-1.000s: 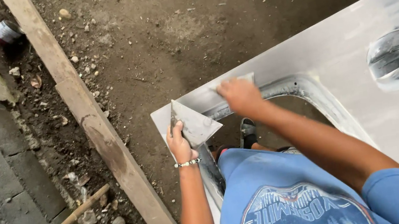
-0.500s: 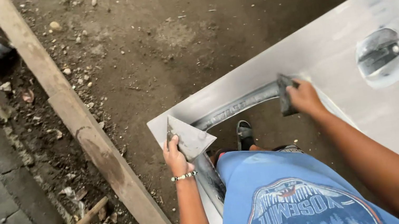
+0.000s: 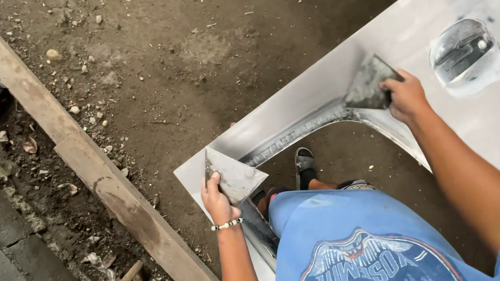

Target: Applying and smoothing body filler on a car door panel around the handle area followed by sanding.

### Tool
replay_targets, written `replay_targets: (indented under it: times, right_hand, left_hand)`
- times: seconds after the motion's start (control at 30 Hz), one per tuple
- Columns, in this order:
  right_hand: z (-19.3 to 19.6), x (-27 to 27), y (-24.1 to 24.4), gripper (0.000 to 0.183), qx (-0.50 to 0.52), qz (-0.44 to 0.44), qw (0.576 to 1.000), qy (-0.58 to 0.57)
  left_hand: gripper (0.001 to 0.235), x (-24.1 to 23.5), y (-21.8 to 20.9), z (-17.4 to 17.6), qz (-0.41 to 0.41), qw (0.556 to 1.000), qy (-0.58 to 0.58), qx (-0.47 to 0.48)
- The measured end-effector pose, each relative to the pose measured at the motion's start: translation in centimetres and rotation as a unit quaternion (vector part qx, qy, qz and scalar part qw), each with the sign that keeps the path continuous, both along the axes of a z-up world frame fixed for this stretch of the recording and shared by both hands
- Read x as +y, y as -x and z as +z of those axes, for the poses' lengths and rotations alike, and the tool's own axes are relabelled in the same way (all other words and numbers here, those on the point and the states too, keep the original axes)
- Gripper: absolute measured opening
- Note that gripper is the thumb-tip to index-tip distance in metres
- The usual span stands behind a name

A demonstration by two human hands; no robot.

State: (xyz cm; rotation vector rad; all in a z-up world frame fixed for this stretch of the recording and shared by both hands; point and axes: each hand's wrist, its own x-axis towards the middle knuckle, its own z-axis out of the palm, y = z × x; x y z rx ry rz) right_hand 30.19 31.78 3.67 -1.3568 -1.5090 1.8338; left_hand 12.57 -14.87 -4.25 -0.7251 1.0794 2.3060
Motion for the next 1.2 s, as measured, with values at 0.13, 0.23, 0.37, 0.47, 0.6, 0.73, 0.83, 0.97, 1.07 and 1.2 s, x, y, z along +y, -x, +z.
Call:
replay_targets:
  times: [0.13, 0.23, 0.37, 0.47, 0.6, 0.73, 0.83, 0.97, 1.07, 1.2]
  right_hand:
    - [-2.3, 0.7, 2.5, 0.028, -0.028, 0.035, 0.999, -0.015]
    - [-3.9, -0.8, 4.0, 0.026, -0.053, 0.101, 0.991, -0.063]
    - [-2.2, -0.6, 3.8, 0.023, -0.095, 0.166, 0.972, -0.137]
    - [-1.3, 0.4, 3.8, 0.025, -0.109, 0.173, 0.967, -0.154]
    - [-0.3, -3.0, 6.8, 0.027, -0.153, 0.209, 0.943, -0.207]
    - [0.4, -1.6, 6.6, 0.022, -0.143, 0.252, 0.939, -0.183]
    - [1.3, 0.2, 6.8, 0.021, -0.116, 0.267, 0.938, -0.186]
    - [1.7, -2.6, 8.8, 0.022, -0.121, 0.293, 0.928, -0.195]
    - [1.4, -2.8, 9.6, 0.022, -0.11, 0.318, 0.923, -0.188]
    - [2.4, -1.1, 9.0, 0.021, -0.091, 0.325, 0.924, -0.178]
  left_hand:
    - [0.025, 2.1, -0.4, 0.1, -0.009, 1.0, 0.011, 0.01]
    - [0.021, 4.1, -1.5, -0.7, -0.032, 0.999, 0.026, 0.009]
    - [0.019, 6.5, -2.6, 0.8, -0.038, 0.999, 0.035, 0.017]
    - [0.017, 7.7, -3.8, 1.1, -0.032, 0.999, 0.024, 0.019]
    - [0.019, 9.1, -5.0, 1.1, -0.028, 0.999, 0.037, 0.014]
    - [0.023, 9.8, -6.0, 4.1, -0.014, 0.998, 0.058, 0.004]
    - [0.026, 10.5, -6.8, 3.7, 0.003, 0.995, 0.1, -0.01]
    - [0.023, 11.4, -8.8, 2.5, 0.034, 0.995, 0.093, 0.025]
    - [0.022, 12.4, -9.5, 3.5, 0.055, 0.995, 0.076, 0.018]
    - [0.023, 11.8, -10.5, 4.6, 0.087, 0.991, 0.101, -0.012]
